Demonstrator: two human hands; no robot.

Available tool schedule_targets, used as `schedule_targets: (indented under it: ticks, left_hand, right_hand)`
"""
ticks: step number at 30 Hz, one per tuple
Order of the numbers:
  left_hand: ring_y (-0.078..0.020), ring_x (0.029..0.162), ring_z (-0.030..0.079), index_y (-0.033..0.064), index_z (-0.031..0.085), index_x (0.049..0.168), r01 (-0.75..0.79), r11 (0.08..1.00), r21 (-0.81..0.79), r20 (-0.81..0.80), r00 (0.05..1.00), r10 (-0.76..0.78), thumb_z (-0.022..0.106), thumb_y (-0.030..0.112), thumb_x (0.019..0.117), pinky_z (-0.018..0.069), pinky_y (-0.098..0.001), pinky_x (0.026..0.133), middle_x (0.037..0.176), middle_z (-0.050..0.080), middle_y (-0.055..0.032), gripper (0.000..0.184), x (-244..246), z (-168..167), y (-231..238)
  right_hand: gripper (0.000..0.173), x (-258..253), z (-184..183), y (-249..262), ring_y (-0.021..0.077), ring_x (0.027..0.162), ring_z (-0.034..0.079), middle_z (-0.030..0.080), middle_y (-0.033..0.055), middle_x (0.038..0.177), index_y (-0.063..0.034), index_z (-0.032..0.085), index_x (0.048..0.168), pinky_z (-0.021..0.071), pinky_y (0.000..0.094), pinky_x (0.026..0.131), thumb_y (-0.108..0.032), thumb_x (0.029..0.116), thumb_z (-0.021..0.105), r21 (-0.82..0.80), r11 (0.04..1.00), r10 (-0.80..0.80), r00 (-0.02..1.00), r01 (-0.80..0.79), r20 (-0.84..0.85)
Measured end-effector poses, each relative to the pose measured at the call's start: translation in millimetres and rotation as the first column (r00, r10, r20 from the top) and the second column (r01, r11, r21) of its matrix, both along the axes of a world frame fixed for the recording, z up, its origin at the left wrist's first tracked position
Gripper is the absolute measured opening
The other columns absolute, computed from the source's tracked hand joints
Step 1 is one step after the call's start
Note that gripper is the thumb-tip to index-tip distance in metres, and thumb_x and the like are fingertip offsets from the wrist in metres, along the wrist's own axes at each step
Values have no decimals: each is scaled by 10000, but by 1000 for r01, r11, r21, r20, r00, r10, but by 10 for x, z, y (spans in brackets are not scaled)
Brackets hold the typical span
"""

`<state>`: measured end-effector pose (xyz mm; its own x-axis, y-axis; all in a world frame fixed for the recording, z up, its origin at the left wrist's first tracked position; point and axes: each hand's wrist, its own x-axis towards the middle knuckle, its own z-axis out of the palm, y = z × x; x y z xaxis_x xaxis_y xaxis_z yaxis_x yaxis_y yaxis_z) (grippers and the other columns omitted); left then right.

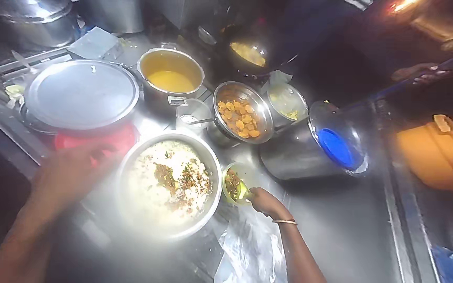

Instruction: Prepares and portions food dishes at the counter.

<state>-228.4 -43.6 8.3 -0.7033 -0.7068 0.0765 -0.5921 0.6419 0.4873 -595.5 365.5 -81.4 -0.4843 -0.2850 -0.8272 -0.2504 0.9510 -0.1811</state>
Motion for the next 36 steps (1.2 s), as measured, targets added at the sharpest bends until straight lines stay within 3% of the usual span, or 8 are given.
schedule_targets:
  ticks: [4, 10, 14, 21, 26, 31, 34, 36]
  left_hand:
    - [-250, 691, 640, 218, 739, 1087, -1, 1000, -11, -10, 1000, 1, 482, 652, 916, 480, -565, 619, 824, 700, -35, 533, 1, 7, 4]
    - [-240, 692, 640, 223, 747, 1088, 9, 1000, -16, -22, 1000, -9, 481, 665, 914, 484, -560, 621, 829, 703, -31, 544, 18, -20, -11]
    - [-266, 672, 637, 204, 745, 1103, 5, 1000, -29, -6, 1000, -5, 484, 666, 909, 476, -574, 604, 817, 702, -59, 565, 28, -15, -13]
    - [-239, 630, 606, 227, 743, 1093, 1, 1000, -18, -3, 1000, -1, 480, 650, 918, 459, -552, 575, 793, 692, -31, 528, 27, 9, 1]
    - [-240, 623, 609, 191, 752, 1073, 29, 998, -47, -35, 999, -31, 527, 586, 930, 460, -555, 582, 774, 686, -35, 476, 7, 23, 2]
    - [-198, 620, 606, 199, 749, 1074, 23, 1000, -3, -45, 999, -23, 661, 377, 920, 490, -520, 587, 780, 685, 2, 251, -5, 112, 64]
    - [-193, 620, 607, 187, 745, 1085, 21, 1000, 8, -38, 999, -21, 669, 346, 932, 503, -514, 593, 754, 667, 8, 233, -22, 153, 85]
    - [-164, 610, 608, 205, 743, 1083, 23, 1000, 4, -35, 999, -23, 655, 391, 939, 514, -493, 583, 739, 660, 36, 251, -26, 145, 81]
  right_hand:
    - [260, 32, 63, 178, 113, 441, 459, 508, 17, 596, -78, 586, 1033, 409, 275, 438, -308, 1088, 478, -126, 981, -137, 987, 147, 89]
    - [190, 44, 46, 355, 99, 430, 448, 491, 7, 599, -77, 587, 1070, 399, 252, 413, -244, 1079, 498, -245, 925, -254, 951, 292, 175]
    - [171, 15, -30, 458, 93, 439, 460, 505, 5, 610, -72, 592, 1063, 405, 248, 411, -207, 1075, 488, -328, 881, -284, 936, 340, 207]
    - [204, -13, 47, 512, 90, 412, 438, 484, 1, 578, -76, 599, 1044, 385, 241, 385, -241, 1080, 486, -386, 843, -311, 925, 374, 216]
    - [202, -50, 74, 548, 102, 418, 451, 492, 13, 579, -64, 602, 1037, 394, 252, 393, -222, 1080, 484, -367, 863, -318, 938, 347, 138]
    - [201, 21, 286, 487, 99, 401, 433, 477, 7, 562, -65, 602, 1017, 382, 253, 372, -223, 1078, 494, -374, 866, -318, 943, 333, 101]
    - [214, 145, 521, 320, 114, 394, 462, 516, 12, 555, -72, 599, 995, 397, 275, 368, -255, 1043, 497, -428, 880, -215, 976, 207, 31]
    - [292, 296, 649, 111, 117, 434, 519, 565, -2, 597, -85, 625, 1076, 454, 303, 403, -343, 989, 518, -467, 882, -106, 992, 62, -69]
